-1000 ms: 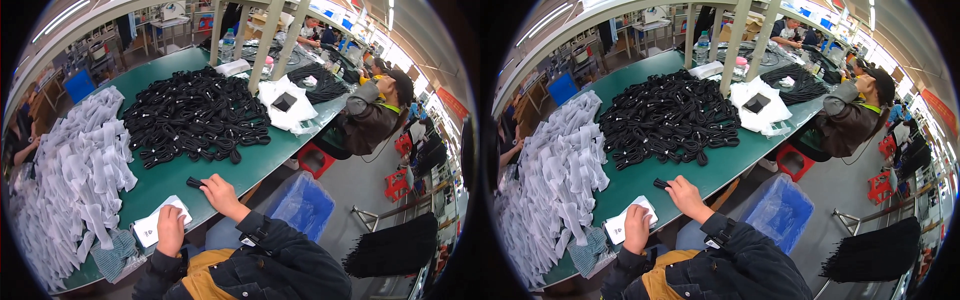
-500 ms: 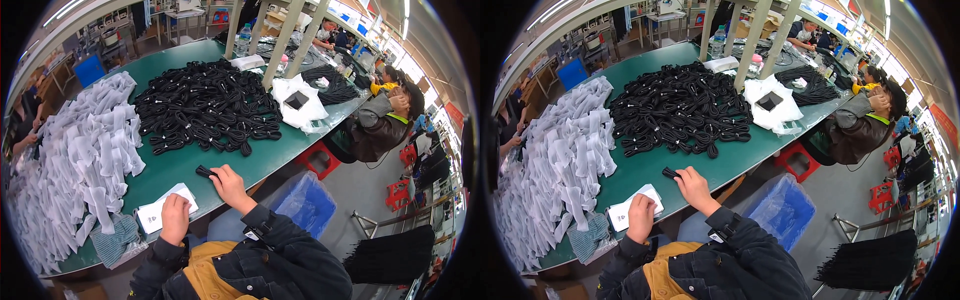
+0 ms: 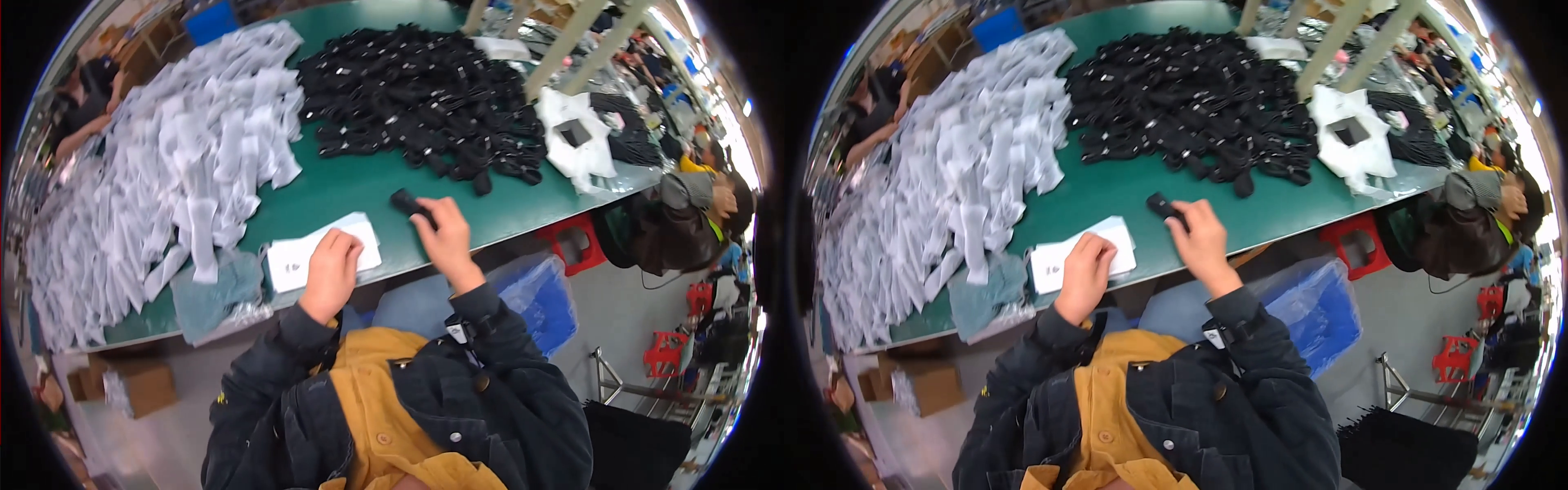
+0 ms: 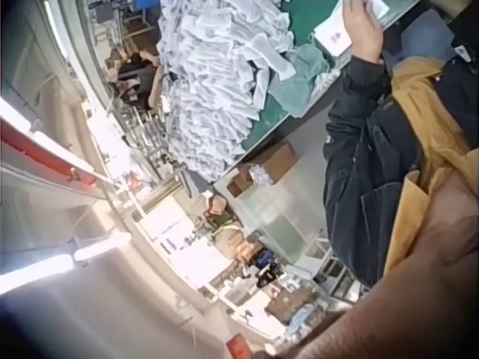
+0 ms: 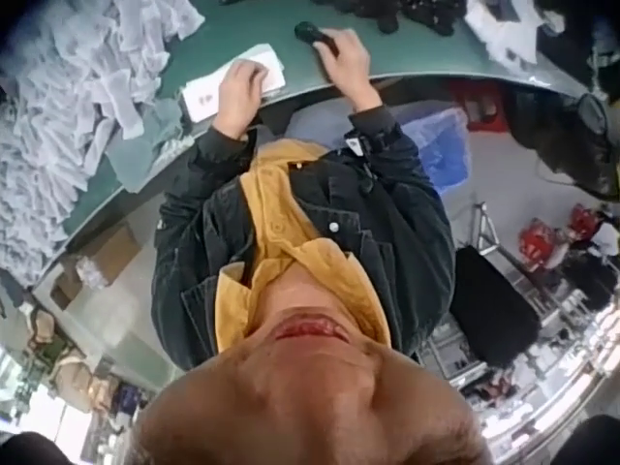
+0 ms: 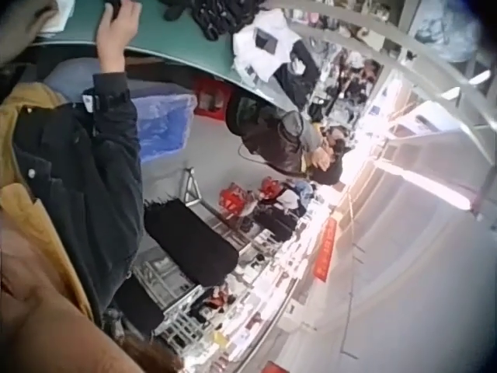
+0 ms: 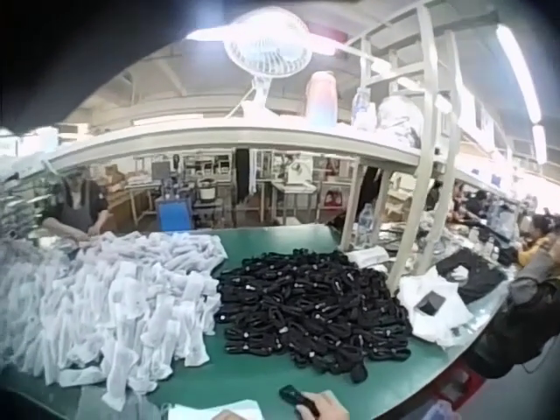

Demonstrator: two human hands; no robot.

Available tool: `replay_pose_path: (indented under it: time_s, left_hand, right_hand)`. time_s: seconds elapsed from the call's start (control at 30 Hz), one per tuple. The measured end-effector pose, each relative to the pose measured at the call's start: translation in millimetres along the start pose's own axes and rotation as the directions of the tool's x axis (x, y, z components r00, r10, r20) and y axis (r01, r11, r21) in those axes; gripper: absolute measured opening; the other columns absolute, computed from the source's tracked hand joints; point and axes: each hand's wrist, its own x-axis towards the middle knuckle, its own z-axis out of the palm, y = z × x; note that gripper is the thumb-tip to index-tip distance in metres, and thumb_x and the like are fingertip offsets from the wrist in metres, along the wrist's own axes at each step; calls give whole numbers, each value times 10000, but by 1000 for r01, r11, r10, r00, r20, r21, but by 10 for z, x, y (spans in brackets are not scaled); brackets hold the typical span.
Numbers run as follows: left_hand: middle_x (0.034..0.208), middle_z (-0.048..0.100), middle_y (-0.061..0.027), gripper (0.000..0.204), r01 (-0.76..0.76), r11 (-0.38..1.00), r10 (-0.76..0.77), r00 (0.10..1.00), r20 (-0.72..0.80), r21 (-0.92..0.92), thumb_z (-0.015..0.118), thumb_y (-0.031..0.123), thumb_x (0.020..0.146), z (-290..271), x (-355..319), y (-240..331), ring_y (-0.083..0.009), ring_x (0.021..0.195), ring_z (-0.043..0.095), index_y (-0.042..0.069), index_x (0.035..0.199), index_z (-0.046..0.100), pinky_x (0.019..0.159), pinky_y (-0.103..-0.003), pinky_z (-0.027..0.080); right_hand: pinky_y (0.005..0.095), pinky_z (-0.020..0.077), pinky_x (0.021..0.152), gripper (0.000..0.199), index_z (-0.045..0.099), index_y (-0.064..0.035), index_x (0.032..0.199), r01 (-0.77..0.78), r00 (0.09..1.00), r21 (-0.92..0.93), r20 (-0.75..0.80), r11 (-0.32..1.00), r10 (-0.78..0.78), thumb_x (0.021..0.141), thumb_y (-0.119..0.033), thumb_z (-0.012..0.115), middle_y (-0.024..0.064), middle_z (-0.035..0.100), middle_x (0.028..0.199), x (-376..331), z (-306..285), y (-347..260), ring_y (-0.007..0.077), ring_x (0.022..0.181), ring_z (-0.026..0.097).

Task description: The person packages black cables by hand, picking up a cable from a pile, sliding it into a white plastic sleeve, and placing the sleeved cable onto a separate pile. This process is repeated for several cables while the person occasionally adjusts the piles on the table.

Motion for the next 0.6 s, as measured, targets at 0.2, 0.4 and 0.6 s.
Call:
replay_pose_path:
  time_s: [0.2, 0.4, 0.6]
  left_hand:
    - [853, 585, -122, 67, 176, 978, -177, 984, -5, -116, 673, -17, 854, -20, -56, -76, -236, 717, 586, -20, 871, 608, 652, -328, 478]
    - [871, 591, -82, 72, 227, 959, -230, 973, 7, -169, 677, -25, 860, -105, -80, -33, -148, 743, 570, -17, 891, 612, 671, -261, 470]
    - [881, 587, -88, 83, 162, 961, -172, 985, -26, -225, 677, -39, 843, -104, -59, 49, -176, 740, 570, -15, 891, 613, 678, -281, 474]
  right_hand:
    - [303, 489, 703, 291, 679, 10, 1100, -130, 989, 250, 96, 959, 109, 823, -46, 748, 111, 621, 918, -110, -82, -264, 233, 772, 606]
    - [334, 498, 674, 300, 698, -28, 1113, 76, 982, 271, 145, 960, -119, 820, -52, 755, 99, 611, 907, -214, -135, -448, 250, 757, 608]
    - [327, 504, 668, 303, 698, -35, 1114, 203, 934, 103, 279, 974, -224, 818, -55, 759, 98, 615, 912, -175, -207, -484, 240, 753, 611]
